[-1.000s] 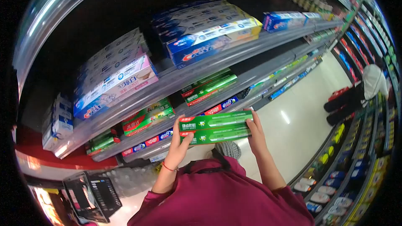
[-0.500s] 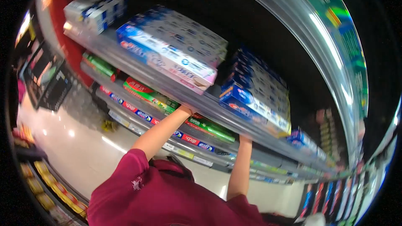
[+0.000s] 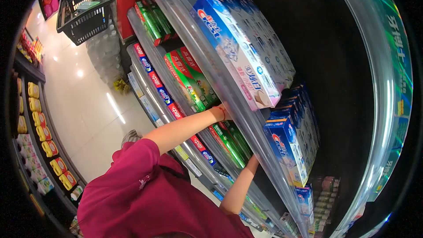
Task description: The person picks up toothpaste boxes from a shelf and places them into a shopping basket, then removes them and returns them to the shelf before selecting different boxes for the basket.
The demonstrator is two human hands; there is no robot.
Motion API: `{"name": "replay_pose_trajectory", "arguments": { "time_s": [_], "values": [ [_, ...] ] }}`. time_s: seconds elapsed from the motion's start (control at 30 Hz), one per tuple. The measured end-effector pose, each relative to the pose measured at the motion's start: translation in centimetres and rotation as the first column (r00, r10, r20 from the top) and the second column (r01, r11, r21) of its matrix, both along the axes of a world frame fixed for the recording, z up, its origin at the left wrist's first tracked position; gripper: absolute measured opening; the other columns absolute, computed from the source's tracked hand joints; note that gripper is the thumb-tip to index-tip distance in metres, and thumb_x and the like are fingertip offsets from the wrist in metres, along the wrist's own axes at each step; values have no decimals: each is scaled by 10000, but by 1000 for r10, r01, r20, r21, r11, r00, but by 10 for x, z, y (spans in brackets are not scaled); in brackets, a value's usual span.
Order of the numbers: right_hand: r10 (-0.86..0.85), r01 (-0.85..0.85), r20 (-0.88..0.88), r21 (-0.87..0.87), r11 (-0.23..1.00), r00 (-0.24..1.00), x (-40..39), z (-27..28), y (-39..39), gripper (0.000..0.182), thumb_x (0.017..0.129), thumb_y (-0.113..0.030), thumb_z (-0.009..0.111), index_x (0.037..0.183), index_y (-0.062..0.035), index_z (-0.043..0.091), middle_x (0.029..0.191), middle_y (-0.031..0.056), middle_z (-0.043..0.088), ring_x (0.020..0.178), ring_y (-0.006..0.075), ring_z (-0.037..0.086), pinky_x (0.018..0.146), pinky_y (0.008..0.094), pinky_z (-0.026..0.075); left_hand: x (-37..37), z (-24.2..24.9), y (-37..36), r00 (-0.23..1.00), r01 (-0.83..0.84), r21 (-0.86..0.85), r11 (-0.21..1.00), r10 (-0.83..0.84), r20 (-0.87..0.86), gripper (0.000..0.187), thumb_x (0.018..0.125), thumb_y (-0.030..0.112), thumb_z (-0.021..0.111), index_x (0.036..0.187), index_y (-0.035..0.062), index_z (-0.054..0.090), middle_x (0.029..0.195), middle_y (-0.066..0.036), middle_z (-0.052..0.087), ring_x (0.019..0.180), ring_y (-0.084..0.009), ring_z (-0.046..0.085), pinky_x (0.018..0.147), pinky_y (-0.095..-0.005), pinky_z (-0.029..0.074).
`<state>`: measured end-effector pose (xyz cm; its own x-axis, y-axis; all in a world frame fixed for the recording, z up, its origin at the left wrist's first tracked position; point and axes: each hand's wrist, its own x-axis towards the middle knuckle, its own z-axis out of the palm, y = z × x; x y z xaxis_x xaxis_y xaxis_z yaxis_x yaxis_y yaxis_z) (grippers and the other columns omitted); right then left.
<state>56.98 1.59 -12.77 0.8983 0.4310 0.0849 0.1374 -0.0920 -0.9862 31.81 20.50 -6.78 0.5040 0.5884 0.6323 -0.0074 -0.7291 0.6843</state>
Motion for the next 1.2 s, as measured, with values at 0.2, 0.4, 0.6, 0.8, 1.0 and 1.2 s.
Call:
{"name": "replay_pose_trajectory", "arguments": {
  "time_s": [0.2, 0.4, 0.6, 0.8, 1.0, 1.2],
  "values": [
    [94, -23, 314, -225, 974, 945, 0, -16, -26, 476, 939, -265, 451, 1317, 22, 409, 1385, 181, 398, 1287, 308, 360, 1082, 370, 258, 27, -35, -3, 965, 29, -364, 931, -121, -233, 575, 824, 343, 567, 1303, 61, 418, 1297, -199, 381, 1192, -445, 395, 929, -470, 426],
    [303, -25, 553, -453, 891, 776, 22, -17, -27, 485, 937, -265, 455, 1317, 30, 406, 1391, 192, 390, 1294, 318, 350, 1086, 373, 247, 73, -84, -3, 971, -192, -96, 977, 175, -164, 521, 779, 335, 608, 1181, 17, 517, 1191, -199, 433, 1122, -347, 462, 886, -422, 464],
    [572, -17, 355, -839, 544, 739, -131, 128, -15, 495, 899, -191, 521, 1311, 55, 403, 1370, 249, 391, 1292, 344, 348, 1074, 382, 240, -62, 27, -74, 936, -337, 24, 941, 338, -100, 455, 638, 234, 658, 1016, 3, 553, 1074, -197, 492, 1018, -364, 464, 864, -434, 407],
    [786, -832, 356, -43, 554, 505, -280, 138, 4, 84, 829, -1, 517, 854, 21, 593, 960, 199, 622, 934, 292, 603, 838, 355, 467, -179, 17, -149, 852, -318, -462, 828, 464, 244, 255, 774, -70, 549, 1006, 34, 564, 1005, -128, 556, 982, -282, 539, 871, -354, 422],
    [986, -992, 114, 35, -125, -120, -397, 139, 56, 116, 839, 9, 462, 845, 19, 577, 838, 142, 629, 813, 222, 611, 782, 335, 482, -292, -57, -210, 661, -740, -359, 569, 516, -544, 229, 847, 138, 539, 1057, 49, 559, 997, -132, 583, 957, -310, 567, 844, -408, 450],
    [764, -525, 43, 702, -482, -644, -524, 250, 122, 266, 927, -227, 488, 911, 27, 566, 753, 122, 574, 630, 161, 519, 586, 289, 426, -403, -122, -282, 334, -895, -335, 295, -56, -941, 421, 843, 350, 528, 1167, 83, 510, 888, -152, 626, 795, -350, 630, 698, -490, 492]
  ]
}}
